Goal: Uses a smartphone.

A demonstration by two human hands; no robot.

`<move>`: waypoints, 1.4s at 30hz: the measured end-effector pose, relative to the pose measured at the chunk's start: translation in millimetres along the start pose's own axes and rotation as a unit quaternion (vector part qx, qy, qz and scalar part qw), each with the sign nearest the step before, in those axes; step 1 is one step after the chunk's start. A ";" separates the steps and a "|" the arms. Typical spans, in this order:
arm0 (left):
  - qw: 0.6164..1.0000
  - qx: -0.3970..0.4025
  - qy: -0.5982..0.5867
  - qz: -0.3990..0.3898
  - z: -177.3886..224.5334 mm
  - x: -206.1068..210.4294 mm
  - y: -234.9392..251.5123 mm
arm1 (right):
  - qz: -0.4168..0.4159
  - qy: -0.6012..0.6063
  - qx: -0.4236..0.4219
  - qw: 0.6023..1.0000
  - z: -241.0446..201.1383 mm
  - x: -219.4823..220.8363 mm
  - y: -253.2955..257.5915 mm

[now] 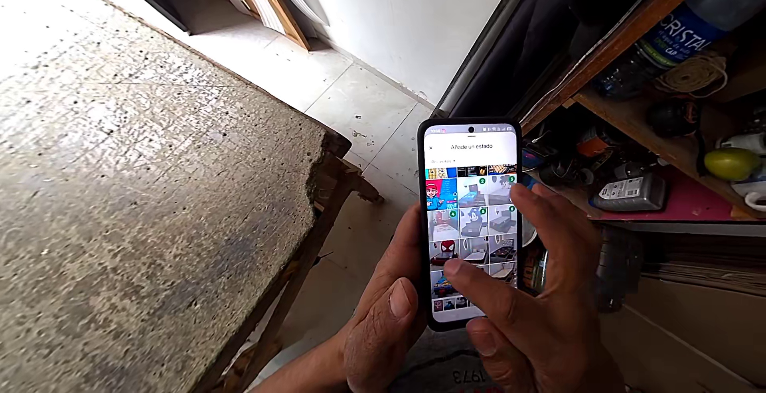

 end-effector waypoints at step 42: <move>0.998 -0.022 -0.051 -0.015 -1.9 1.0 0.5 | 0.039 -0.040 0.059 0.997 18.1 -16.9 11.3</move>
Point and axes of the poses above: each hand's wrist, its own y-axis towards the middle knuckle, its own x-axis out of the palm, z = x × y, the point moved 2 cm from there along y, towards the middle knuckle, and after that the axes turned 9 degrees about -z, right-handed, at the moved point
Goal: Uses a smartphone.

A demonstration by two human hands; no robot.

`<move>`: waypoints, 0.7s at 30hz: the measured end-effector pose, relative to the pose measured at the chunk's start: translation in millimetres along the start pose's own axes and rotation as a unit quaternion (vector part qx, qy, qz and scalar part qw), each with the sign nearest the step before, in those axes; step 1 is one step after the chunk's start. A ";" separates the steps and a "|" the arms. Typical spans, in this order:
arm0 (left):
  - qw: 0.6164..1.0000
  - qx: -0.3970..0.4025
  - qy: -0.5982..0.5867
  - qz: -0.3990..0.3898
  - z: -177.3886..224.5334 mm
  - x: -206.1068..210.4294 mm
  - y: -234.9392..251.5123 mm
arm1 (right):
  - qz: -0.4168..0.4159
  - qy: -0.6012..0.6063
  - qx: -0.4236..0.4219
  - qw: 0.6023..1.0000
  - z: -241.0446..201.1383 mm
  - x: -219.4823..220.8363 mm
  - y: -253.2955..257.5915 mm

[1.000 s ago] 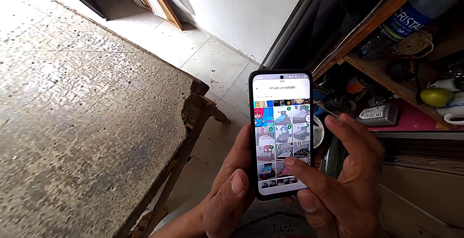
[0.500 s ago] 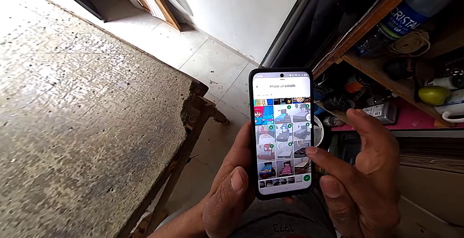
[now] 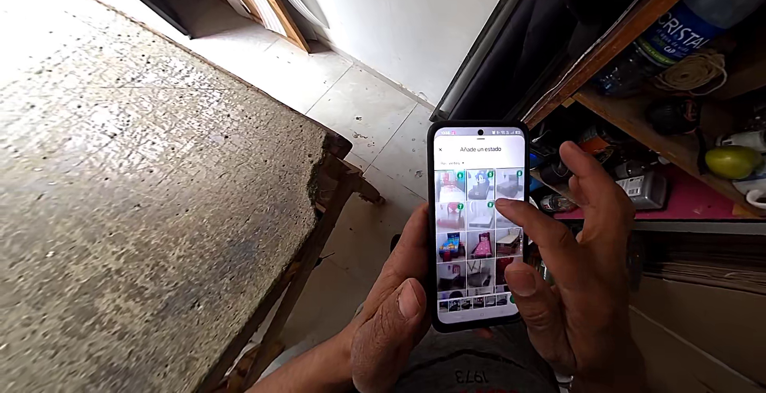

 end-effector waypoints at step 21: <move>1.000 0.004 -0.026 0.007 1.3 0.1 -3.4 | 0.025 0.030 -0.006 0.999 -6.7 -4.9 -24.4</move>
Point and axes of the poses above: each hand's wrist, its own y-axis towards the middle knuckle, its own x-axis out of the palm, z = x × y, the point moved 2 cm from there along y, towards the middle knuckle, and after that the axes turned 9 degrees about -z, right-handed, at the moved point
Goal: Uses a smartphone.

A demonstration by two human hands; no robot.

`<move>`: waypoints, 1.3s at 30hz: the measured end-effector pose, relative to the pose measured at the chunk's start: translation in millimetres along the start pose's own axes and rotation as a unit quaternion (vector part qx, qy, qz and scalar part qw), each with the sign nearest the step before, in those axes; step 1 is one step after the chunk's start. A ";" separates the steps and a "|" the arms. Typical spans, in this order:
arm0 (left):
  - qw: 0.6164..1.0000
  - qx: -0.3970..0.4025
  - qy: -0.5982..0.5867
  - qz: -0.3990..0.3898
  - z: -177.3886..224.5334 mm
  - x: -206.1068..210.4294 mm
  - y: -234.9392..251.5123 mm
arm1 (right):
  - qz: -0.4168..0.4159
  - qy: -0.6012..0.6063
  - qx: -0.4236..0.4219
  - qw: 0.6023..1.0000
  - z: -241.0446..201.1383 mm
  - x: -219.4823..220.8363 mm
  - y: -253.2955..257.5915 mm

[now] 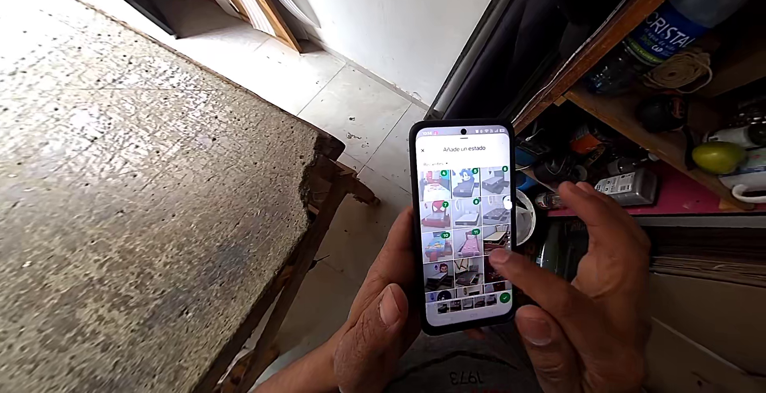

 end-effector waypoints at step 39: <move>1.000 0.008 0.024 -0.007 -1.9 0.3 -1.7 | -0.044 -0.025 -0.006 0.999 -2.4 7.7 5.2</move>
Point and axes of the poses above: each hand's wrist, its own y-axis towards the middle knuckle, its own x-axis out of the palm, z = x × y, the point moved 2 cm from there along y, towards the middle knuckle, and after that the axes turned 9 degrees about -z, right-handed, at the moved point
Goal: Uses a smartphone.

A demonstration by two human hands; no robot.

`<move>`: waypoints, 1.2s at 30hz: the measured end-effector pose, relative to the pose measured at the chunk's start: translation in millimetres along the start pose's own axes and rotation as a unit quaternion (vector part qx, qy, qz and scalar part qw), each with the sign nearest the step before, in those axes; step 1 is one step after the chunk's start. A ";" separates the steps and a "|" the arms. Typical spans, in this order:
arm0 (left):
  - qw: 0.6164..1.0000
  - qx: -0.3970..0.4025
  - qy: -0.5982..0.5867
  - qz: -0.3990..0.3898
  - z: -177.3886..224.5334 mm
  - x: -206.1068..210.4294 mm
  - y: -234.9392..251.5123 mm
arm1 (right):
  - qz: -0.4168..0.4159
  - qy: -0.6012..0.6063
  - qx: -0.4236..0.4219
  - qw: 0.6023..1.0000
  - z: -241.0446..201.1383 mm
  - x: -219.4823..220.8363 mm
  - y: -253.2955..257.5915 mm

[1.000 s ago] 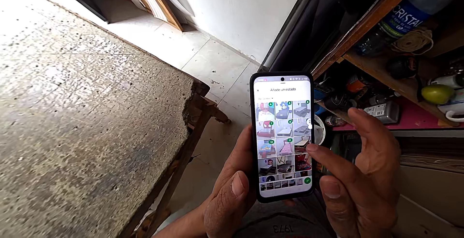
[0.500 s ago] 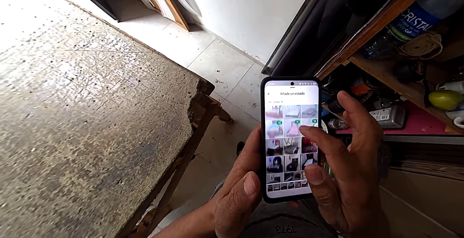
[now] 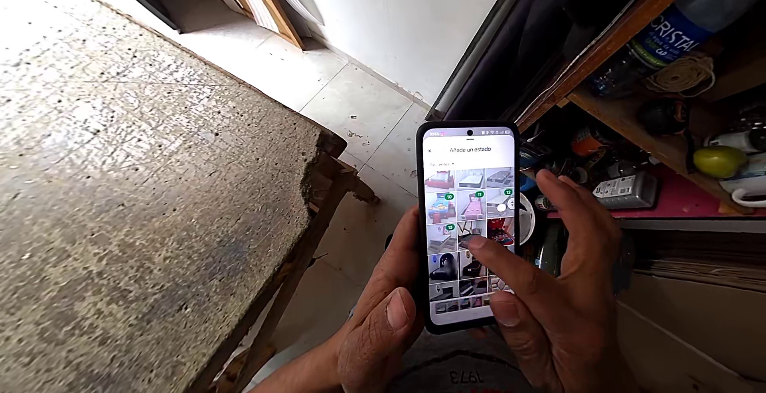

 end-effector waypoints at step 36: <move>1.000 -0.015 -0.021 -0.003 3.8 6.0 -1.9 | 0.038 0.076 0.021 0.996 6.9 -7.9 -17.2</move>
Point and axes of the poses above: each hand's wrist, its own y-axis towards the middle knuckle, its own x-axis out of the palm, z = x × y, the point moved 2 cm from there along y, towards the middle knuckle, and after that the axes turned 9 degrees about -z, right-handed, at the moved point
